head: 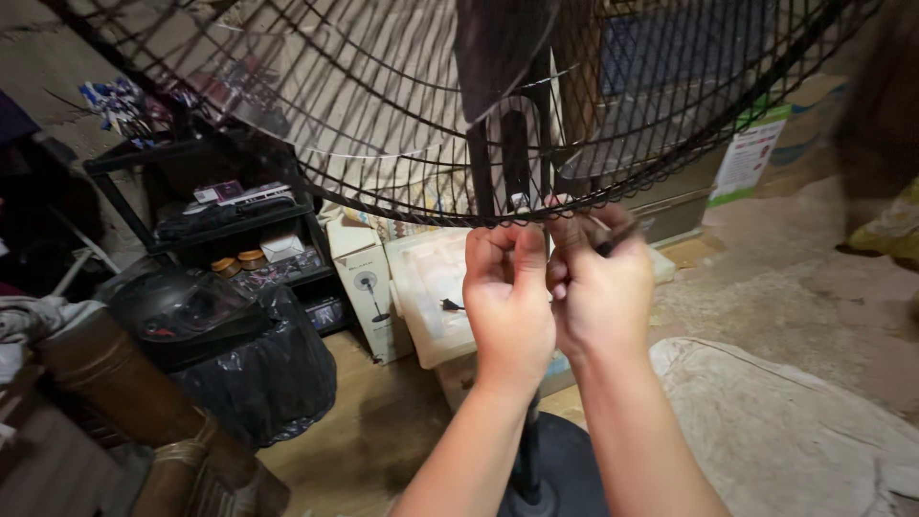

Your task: The person works on a standing electric fan, using a small screwdriver to loosen and resecure the front guard clips, then wipes the fan guard and blades with a cloth. They plug the fan's power cord into a wall socket, reposition the fan, and turn it on to test that it runs.

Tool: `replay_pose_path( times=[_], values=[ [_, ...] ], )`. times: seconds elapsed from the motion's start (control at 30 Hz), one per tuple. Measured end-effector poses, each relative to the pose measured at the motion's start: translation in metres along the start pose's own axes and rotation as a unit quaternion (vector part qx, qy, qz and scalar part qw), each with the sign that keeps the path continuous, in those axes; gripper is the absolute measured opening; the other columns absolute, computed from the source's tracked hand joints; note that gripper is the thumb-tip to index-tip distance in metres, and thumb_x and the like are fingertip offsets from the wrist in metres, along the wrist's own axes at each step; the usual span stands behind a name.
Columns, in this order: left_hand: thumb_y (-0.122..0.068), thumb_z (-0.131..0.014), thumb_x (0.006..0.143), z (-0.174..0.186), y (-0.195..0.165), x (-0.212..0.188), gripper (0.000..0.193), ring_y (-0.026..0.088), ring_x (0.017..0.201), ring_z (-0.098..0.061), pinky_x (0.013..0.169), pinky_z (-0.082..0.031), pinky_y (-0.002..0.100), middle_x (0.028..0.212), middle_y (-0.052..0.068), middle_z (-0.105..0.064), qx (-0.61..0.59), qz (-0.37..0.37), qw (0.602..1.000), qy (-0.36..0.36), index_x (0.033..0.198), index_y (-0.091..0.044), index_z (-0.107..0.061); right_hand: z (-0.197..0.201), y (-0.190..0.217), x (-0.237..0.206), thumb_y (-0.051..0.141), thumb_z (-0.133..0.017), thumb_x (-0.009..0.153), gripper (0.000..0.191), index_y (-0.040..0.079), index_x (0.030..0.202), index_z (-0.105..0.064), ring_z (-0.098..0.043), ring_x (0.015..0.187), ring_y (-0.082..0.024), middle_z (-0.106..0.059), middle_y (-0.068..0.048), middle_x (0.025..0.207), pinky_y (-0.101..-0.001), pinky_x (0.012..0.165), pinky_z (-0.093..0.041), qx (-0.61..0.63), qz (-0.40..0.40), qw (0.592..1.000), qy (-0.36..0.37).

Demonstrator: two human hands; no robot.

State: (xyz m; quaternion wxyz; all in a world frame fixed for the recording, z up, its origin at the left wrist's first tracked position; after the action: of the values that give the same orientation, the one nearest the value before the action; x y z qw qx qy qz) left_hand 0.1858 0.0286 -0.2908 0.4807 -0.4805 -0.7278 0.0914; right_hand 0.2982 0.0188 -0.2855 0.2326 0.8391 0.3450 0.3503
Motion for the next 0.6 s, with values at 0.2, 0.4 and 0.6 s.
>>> replay_pose_path(
  times=[0.2,0.4,0.6],
  values=[
    [-0.012,-0.066,0.109,0.024,0.0,0.004,0.009,0.007,0.096,-0.059,0.084,-0.05,0.024,0.103,-0.003,-0.062,0.053,-0.05,0.997,0.035,0.109,-0.004,-0.062,0.002,-0.005,0.004,0.0,-0.067,0.098,0.02,0.01,0.115,-0.064,-0.047,0.059,-0.007,-0.053,0.004,0.078,-0.024,0.048,-0.036,0.078,-0.092,0.992,0.026],
    [-0.009,-0.068,0.101,0.014,0.034,0.027,0.015,0.007,0.092,-0.064,0.077,-0.052,0.026,0.105,-0.002,-0.074,-0.014,0.133,0.99,0.04,0.115,-0.005,-0.073,0.014,0.004,0.01,0.0,-0.068,0.099,0.01,0.006,0.1,-0.059,-0.048,0.059,-0.01,-0.053,0.0,0.076,-0.0275,0.048,-0.034,-0.033,-0.087,0.995,0.045],
    [-0.003,-0.068,0.102,-0.006,0.024,0.034,0.019,0.01,0.104,-0.066,0.091,-0.054,0.026,0.114,0.001,-0.075,-0.021,0.114,0.981,0.154,0.121,-0.002,-0.073,0.013,0.018,0.008,-0.004,-0.063,0.096,0.007,0.002,0.098,-0.061,-0.047,0.056,-0.012,-0.055,-0.003,0.076,-0.0291,0.047,-0.034,-0.106,-0.015,0.992,0.068]
  ],
)
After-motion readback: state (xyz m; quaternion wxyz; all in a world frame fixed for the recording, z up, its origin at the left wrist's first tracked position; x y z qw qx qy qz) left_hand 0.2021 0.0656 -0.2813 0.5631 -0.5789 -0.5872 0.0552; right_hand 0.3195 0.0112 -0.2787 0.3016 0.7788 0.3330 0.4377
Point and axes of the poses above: each hand's wrist, its own x-axis towards the middle knuckle, its own z-axis out of the back of the hand, y = z × x, the point moved 7 cm from there along x, towards the middle knuckle
